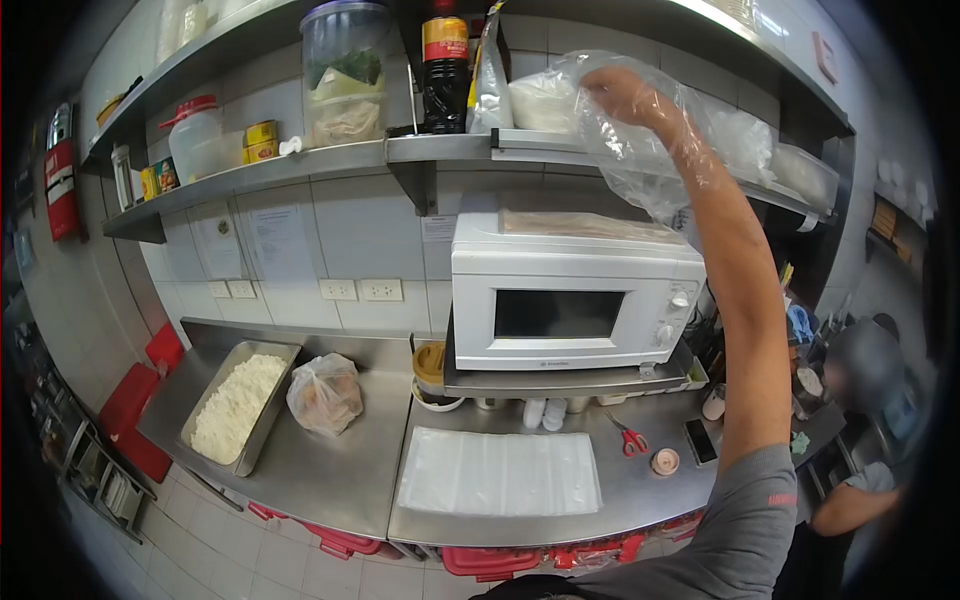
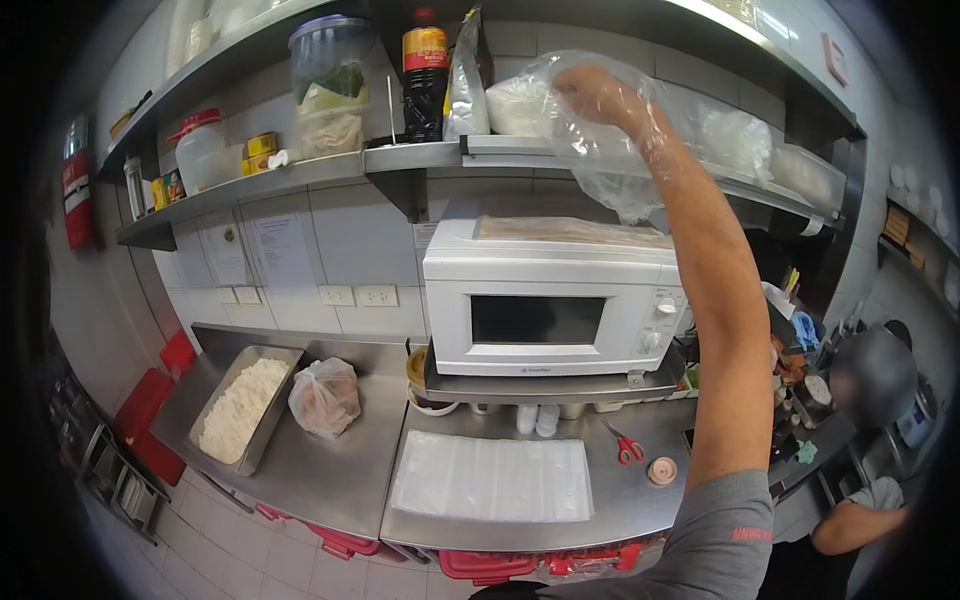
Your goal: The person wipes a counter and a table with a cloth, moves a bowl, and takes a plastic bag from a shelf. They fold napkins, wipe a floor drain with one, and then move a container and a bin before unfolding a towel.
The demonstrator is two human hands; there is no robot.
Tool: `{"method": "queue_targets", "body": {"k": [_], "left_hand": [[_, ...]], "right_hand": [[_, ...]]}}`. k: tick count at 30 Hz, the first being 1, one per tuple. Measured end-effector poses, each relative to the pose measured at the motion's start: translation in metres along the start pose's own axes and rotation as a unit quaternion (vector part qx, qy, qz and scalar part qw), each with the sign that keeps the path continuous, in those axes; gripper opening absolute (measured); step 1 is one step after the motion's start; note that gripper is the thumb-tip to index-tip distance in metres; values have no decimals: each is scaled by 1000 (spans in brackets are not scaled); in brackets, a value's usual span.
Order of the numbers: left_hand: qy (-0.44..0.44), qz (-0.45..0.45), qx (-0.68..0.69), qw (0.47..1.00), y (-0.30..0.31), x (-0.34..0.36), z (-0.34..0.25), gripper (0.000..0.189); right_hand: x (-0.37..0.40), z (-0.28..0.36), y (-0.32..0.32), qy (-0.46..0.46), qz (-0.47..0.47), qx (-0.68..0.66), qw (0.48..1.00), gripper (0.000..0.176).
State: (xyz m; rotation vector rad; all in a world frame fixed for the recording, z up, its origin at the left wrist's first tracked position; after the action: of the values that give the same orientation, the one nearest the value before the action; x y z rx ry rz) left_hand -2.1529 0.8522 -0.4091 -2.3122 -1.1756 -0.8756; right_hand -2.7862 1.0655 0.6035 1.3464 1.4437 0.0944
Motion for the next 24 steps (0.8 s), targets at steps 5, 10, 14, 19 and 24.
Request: {"method": "queue_targets", "body": {"k": [5, 10, 14, 19, 24], "left_hand": [[-1, 12, 1, 1000, -3, -7, -5, 46], [-2, 22, -1, 1000, -7, -13, -10, 46], [-3, 31, -7, 1000, -8, -19, -16, 46], [-5, 37, -7, 999, -11, -20, -23, 46], [-7, 40, -9, 999, -12, -23, -27, 47]], "right_hand": [[4, 1, -3, -90, 72, -101, 988, 30], [-1, 8, -21, -101, 145, -99, 979, 41], [3, 23, -14, -174, 152, -139, 963, 47], [-10, 23, 16, -21, -14, -97, 995, 36], [-3, 12, 5, -142, 55, -373, 915, 35]]}}
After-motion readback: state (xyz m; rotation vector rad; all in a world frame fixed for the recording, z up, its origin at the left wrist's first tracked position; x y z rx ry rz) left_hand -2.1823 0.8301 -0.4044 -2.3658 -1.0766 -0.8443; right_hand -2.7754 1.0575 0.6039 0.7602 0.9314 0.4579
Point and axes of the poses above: each hand's wrist, its own x-axis away from the middle knuckle, its own y-axis out of the back of the hand, z = x × y, the point moved 9 cm from there along -x, towards the middle knuckle, and after that the axes turned 8 degrees about z, right-handed, at the moved point
